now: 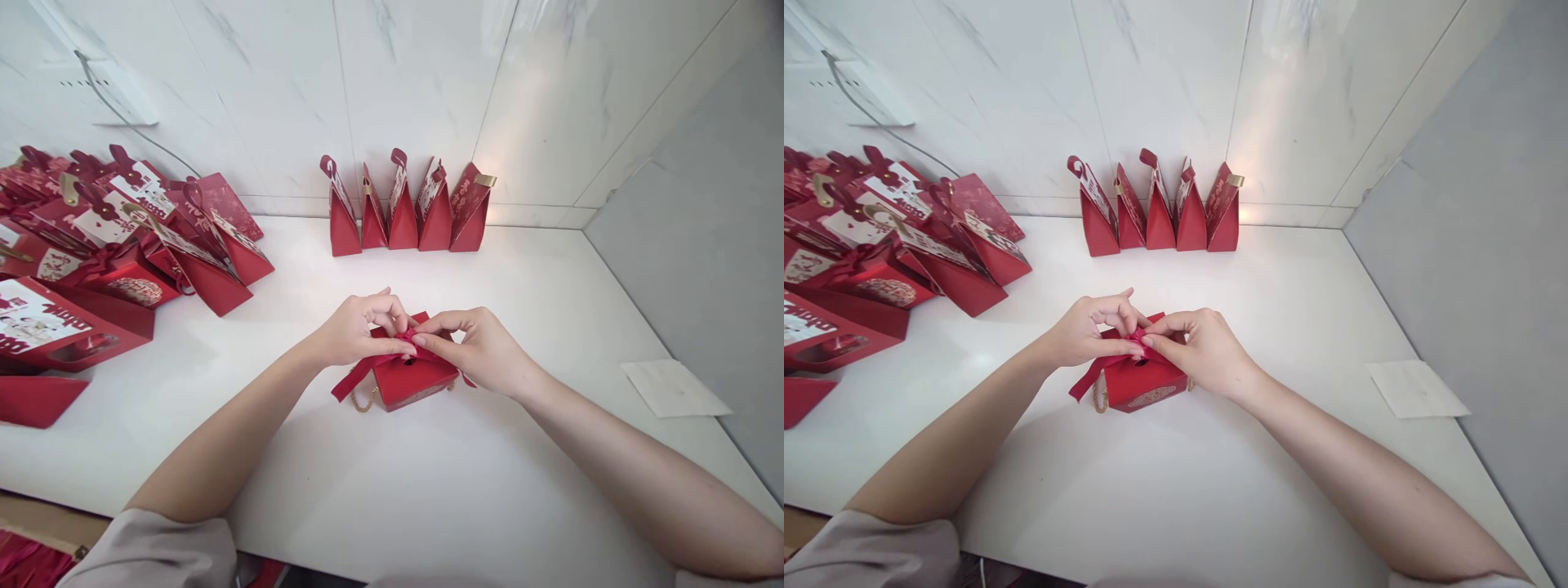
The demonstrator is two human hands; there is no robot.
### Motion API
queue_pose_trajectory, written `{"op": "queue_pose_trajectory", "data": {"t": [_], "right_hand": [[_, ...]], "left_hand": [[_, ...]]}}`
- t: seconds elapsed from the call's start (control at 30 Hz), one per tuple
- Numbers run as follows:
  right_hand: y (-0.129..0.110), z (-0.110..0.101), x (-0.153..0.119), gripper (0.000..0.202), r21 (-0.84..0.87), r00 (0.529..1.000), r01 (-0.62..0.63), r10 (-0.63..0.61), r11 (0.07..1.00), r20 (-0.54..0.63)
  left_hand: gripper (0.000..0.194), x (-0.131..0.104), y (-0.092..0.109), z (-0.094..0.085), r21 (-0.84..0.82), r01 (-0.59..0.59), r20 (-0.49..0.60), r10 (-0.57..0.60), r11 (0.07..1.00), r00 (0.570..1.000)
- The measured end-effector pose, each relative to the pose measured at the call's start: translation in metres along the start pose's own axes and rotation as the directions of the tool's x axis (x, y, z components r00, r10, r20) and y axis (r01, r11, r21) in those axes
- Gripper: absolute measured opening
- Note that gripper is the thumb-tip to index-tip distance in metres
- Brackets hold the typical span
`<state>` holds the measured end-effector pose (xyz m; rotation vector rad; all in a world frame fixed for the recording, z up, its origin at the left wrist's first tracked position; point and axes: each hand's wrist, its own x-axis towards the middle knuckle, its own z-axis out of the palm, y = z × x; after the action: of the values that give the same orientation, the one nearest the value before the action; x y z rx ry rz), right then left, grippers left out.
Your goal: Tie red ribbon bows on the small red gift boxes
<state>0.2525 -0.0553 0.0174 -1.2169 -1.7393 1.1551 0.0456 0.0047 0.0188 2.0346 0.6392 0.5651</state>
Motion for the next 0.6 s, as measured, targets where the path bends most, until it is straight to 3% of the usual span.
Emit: {"op": "queue_pose_trajectory", "data": {"t": [0.27,0.37,0.47,0.53,0.6], "right_hand": [[0.000,-0.002,0.000,0.017,-0.065,0.998,0.064,-0.064,0.996,0.006],[0.003,0.001,0.001,0.018,-0.029,0.996,0.084,-0.083,0.996,0.027],[0.010,0.006,0.002,0.013,0.045,0.994,0.108,-0.107,0.993,-0.029],[0.015,0.008,0.004,0.010,0.024,0.980,0.180,-0.177,0.983,-0.090],[0.020,0.007,0.005,0.008,-0.092,0.934,0.323,-0.333,0.942,-0.131]], "left_hand": [[0.022,-0.001,-0.006,-0.005,-0.091,0.085,0.093,-0.077,0.992,0.993],[0.022,-0.001,-0.007,-0.007,-0.131,0.107,0.130,-0.090,0.986,0.987],[0.021,0.000,-0.006,-0.010,-0.185,0.115,0.171,-0.083,0.976,0.982],[0.019,0.000,-0.006,-0.011,-0.242,0.134,0.206,-0.084,0.961,0.975],[0.020,0.001,-0.005,-0.012,-0.295,0.167,0.227,-0.100,0.941,0.969]]}}
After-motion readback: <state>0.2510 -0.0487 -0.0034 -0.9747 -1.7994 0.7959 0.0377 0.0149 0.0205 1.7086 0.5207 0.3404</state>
